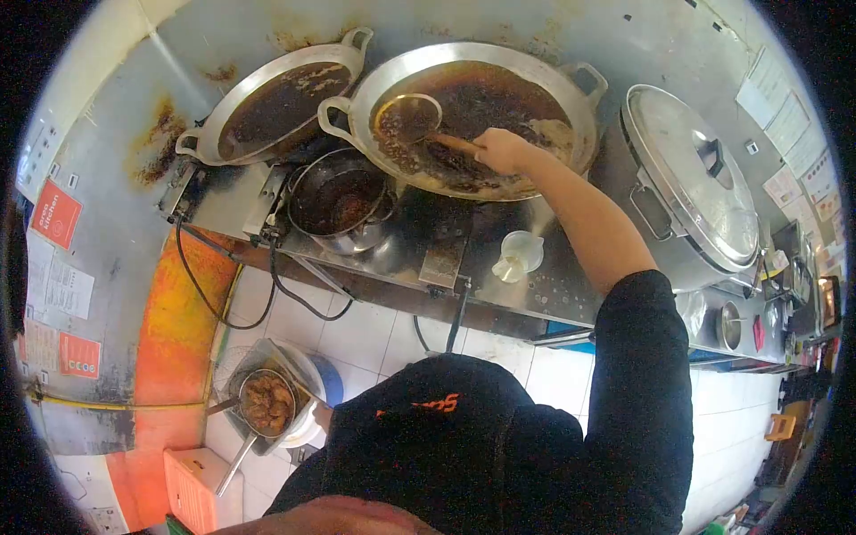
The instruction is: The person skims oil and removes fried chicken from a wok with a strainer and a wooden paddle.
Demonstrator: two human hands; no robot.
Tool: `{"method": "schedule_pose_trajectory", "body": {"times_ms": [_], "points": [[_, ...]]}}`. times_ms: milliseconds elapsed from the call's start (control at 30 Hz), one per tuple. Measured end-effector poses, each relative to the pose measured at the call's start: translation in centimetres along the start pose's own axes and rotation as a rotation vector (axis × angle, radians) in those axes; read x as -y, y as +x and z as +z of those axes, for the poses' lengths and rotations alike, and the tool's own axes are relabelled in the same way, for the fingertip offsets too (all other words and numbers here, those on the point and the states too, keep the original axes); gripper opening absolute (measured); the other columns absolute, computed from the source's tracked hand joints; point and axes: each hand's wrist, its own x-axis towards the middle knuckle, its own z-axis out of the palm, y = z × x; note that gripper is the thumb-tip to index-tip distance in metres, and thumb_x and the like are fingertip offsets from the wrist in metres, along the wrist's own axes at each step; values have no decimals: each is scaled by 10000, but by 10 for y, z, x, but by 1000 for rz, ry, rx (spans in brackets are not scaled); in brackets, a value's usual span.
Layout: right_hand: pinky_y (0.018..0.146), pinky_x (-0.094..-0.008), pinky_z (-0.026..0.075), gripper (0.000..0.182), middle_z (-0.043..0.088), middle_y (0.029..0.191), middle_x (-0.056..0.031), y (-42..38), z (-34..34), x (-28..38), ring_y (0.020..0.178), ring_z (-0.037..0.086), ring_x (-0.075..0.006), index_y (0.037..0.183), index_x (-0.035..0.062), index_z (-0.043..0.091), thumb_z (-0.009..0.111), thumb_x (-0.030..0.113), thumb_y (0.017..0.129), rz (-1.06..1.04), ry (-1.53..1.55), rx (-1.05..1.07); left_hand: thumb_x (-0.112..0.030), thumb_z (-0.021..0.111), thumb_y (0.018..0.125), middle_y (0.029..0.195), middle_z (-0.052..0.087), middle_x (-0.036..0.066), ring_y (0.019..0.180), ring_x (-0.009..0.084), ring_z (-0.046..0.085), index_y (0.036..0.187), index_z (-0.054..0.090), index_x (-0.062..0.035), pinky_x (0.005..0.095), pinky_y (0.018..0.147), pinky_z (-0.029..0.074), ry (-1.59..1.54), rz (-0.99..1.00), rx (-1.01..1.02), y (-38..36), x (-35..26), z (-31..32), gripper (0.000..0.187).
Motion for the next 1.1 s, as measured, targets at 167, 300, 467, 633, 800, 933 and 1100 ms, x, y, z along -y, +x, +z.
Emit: {"method": "schedule_pose_trajectory", "body": {"times_ms": [167,300,467,633,800,933,1100], "points": [[580,-385,428,185,538,635,-134,-9,1,7,574,535,-243,883,-11,569,518,159,832,-18,172,-20,-262,662,721,919,565,113,840,269,556,1074,522,0,376,742,452,-728,-562,791,8,38,11,462],[561,-353,417,171,508,595,-81,-14,-6,10,546,491,-173,837,-15,548,517,153,827,-42,215,-20,-274,636,743,864,561,104,789,253,554,1046,534,-2,370,708,452,-604,-309,700,12,51,27,419],[565,-351,410,167,518,594,-89,-20,-8,7,559,510,-196,857,-4,571,534,154,818,-64,229,-23,-293,593,781,772,556,89,704,227,550,998,554,-6,360,651,453,-377,102,549,13,70,29,361],[529,-317,397,168,511,582,-43,-38,-19,18,536,488,-146,891,5,607,530,144,835,2,403,45,-312,550,819,681,550,74,618,201,546,950,573,-11,350,593,454,-158,497,397,5,80,33,330],[493,-269,358,238,460,581,14,-55,-36,46,525,429,-75,1039,16,599,519,130,846,113,702,26,-379,504,845,539,499,69,431,198,484,727,553,-38,328,400,391,-1026,-507,972,-5,72,38,364],[511,-257,364,281,449,595,7,-56,-48,74,541,419,-67,1080,5,579,533,138,838,36,651,-18,-433,502,846,447,404,56,310,181,377,584,486,-60,295,305,301,-847,-610,856,-23,20,-13,456],[634,-388,457,289,599,696,-157,-59,-29,131,664,603,-299,1087,13,573,533,112,819,-248,168,-438,-447,529,841,466,405,41,330,153,360,604,491,-61,283,311,282,-836,-202,687,-26,30,3,454]]}}
